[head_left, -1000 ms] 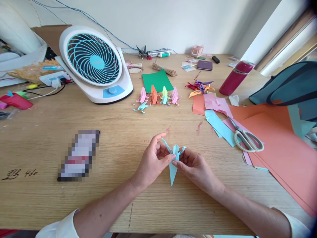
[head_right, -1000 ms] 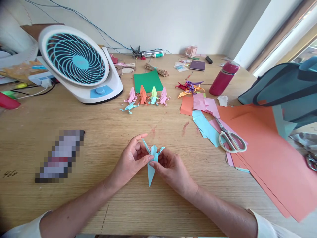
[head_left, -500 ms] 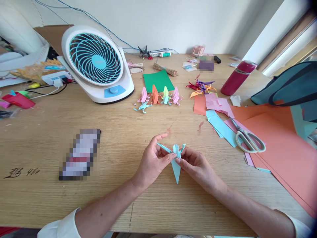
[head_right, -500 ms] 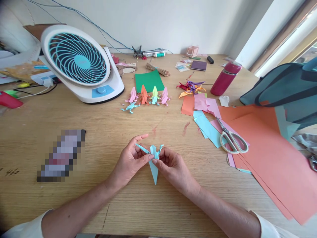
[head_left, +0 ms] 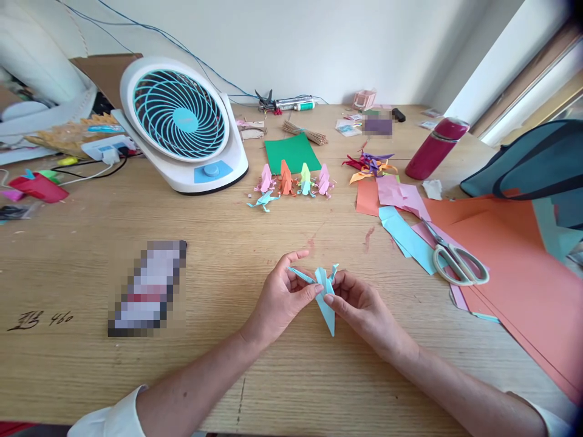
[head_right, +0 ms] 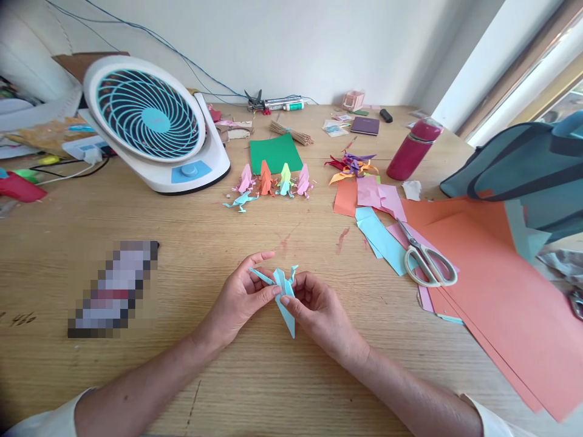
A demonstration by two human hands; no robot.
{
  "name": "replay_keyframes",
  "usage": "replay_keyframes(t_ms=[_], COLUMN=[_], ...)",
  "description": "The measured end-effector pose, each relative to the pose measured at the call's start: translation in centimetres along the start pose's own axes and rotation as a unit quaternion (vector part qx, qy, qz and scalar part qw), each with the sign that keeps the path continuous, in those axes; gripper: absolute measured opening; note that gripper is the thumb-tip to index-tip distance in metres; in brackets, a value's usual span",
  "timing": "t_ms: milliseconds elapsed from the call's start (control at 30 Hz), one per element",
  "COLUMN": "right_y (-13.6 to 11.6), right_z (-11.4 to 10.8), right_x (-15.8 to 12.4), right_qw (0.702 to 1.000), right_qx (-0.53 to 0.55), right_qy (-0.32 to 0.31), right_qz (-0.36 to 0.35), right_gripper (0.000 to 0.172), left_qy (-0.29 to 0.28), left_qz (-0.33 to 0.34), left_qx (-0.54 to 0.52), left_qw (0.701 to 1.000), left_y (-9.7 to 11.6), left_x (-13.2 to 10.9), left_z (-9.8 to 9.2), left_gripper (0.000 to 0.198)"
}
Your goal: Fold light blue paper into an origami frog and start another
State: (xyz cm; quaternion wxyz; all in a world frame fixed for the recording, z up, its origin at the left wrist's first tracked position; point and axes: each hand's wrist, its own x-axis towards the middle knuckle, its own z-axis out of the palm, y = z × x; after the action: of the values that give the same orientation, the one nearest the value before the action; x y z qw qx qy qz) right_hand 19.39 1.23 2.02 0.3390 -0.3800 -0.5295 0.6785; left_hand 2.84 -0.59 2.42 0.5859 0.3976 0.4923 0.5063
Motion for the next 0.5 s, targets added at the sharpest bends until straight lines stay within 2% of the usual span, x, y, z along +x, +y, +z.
replay_keyframes(t_ms=[167, 367, 500], right_y=[-0.6, -0.6, -0.4], right_z=[-0.2, -0.8, -1.0], right_x=[-0.1, -0.2, 0.0], right_qw=[1.0, 0.998, 0.997], right_qx=[0.001, -0.012, 0.007], right_qy=[-0.018, -0.019, -0.038], right_qz=[0.002, 0.053, 0.063], right_gripper=[0.036, 0.038, 0.04], left_qy=[-0.005, -0.017, -0.015], left_qz=[-0.025, -0.07, -0.091], left_qx=[-0.032, -0.051, -0.067], left_qw=[0.999, 0.996, 0.993], left_y=[0.1, 0.2, 0.2], left_x=[0.0, 0.2, 0.4], left_z=[-0.1, -0.6, -0.8], left_gripper=[0.069, 0.073, 0.076])
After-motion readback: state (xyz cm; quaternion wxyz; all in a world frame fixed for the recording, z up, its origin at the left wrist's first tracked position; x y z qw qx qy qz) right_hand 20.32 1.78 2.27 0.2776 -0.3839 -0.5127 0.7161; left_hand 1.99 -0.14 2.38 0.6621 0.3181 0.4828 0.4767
